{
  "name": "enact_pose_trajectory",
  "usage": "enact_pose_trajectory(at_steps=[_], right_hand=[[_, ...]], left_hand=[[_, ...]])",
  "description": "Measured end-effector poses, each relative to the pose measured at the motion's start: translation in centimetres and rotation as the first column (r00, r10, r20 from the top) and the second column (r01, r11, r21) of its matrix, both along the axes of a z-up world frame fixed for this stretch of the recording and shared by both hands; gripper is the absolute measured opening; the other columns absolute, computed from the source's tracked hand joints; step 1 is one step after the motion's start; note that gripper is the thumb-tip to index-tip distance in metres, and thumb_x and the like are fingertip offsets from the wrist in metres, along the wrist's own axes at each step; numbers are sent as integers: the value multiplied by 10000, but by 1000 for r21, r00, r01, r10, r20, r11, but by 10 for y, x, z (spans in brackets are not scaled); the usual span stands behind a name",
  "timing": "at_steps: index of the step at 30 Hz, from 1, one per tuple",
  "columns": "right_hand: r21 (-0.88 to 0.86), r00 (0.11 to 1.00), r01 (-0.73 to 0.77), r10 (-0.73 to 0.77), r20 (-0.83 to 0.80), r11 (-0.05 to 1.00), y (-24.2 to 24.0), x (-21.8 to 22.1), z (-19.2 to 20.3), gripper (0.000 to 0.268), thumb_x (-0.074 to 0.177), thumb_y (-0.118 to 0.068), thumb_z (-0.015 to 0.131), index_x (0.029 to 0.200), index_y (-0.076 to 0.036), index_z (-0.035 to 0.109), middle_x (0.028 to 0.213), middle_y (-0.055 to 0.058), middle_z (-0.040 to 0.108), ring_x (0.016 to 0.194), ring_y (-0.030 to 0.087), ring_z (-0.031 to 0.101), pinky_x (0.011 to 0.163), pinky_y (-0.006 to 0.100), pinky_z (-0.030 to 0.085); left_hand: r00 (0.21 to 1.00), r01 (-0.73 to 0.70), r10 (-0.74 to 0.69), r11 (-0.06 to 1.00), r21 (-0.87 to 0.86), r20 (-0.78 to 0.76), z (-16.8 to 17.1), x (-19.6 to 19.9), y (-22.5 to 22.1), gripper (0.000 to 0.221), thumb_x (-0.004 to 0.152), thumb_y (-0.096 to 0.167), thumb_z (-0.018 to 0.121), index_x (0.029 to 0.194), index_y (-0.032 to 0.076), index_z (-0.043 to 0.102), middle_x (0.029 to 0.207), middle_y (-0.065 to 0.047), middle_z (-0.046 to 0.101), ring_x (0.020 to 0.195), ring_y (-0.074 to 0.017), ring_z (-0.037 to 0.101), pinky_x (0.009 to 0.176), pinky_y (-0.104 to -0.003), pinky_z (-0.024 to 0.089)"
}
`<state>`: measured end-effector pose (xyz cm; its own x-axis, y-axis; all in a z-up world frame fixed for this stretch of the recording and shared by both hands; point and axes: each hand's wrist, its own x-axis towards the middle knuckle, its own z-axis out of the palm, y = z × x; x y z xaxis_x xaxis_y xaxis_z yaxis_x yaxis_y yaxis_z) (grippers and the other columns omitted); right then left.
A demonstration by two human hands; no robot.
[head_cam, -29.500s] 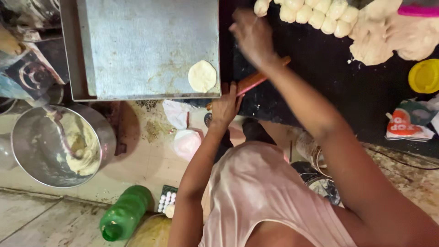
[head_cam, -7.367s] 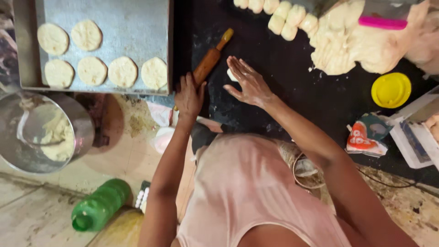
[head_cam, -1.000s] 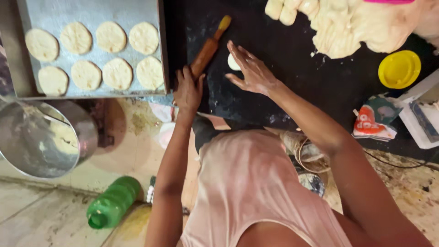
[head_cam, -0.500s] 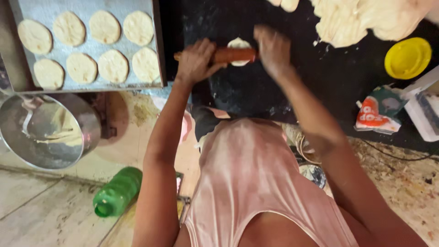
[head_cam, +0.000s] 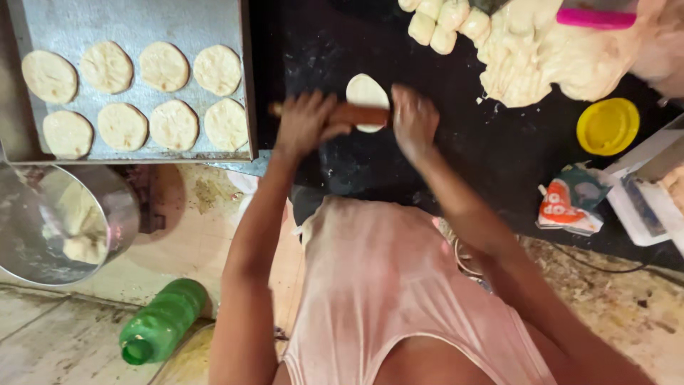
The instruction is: The person uses a rolling pin to flatten small pieces of dough into disks and places them onto a metal tray.
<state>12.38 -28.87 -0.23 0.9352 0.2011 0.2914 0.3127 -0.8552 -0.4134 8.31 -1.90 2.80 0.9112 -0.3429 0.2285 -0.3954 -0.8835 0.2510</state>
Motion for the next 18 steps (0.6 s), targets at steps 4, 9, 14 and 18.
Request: enact_pose_trajectory(at_steps=[4, 9, 14, 18], right_hand=[[405, 998, -55, 57, 7, 913, 3, -23, 16, 406, 1024, -164, 604, 1386, 15, 556, 1395, 268, 547, 1243, 436, 556, 1037, 484, 464], [-73, 884, -454, 439, -161, 888, 21, 22, 34, 217, 904, -259, 810, 1016, -85, 743, 1125, 106, 738, 1134, 337, 640, 921, 512, 448], [591, 411, -35, 550, -727, 806, 57, 8, 71, 187, 993, -195, 688, 1097, -42, 661, 960, 23, 727, 867, 74, 674, 778, 268, 547], [758, 561, -200, 706, -432, 622, 147, 62, 72, 209, 1185, -182, 584, 1130, 9, 650, 986, 27, 653, 890, 83, 602, 803, 288, 518]], left_hand=[[931, -335, 326, 942, -29, -166, -17, -75, -2, 603, 979, 619, 654, 1339, 140, 587, 1196, -116, 625, 1079, -357, 653, 890, -491, 543], [726, -685, 650, 712, -154, -225, -33, -97, 1, 654, 1046, 556, 620, 1460, 60, 519, 1134, -197, 683, 779, -421, 693, 609, -507, 548], [718, -663, 627, 748, -22, -304, -45, -99, 16, 679, 1000, 570, 616, 1468, 89, 514, 879, -197, 708, 592, -420, 672, 524, -526, 531], [820, -572, 568, 809, -135, -70, -54, -100, 20, 626, 988, 500, 637, 1430, 73, 519, 1236, -194, 672, 842, -389, 700, 643, -492, 571]])
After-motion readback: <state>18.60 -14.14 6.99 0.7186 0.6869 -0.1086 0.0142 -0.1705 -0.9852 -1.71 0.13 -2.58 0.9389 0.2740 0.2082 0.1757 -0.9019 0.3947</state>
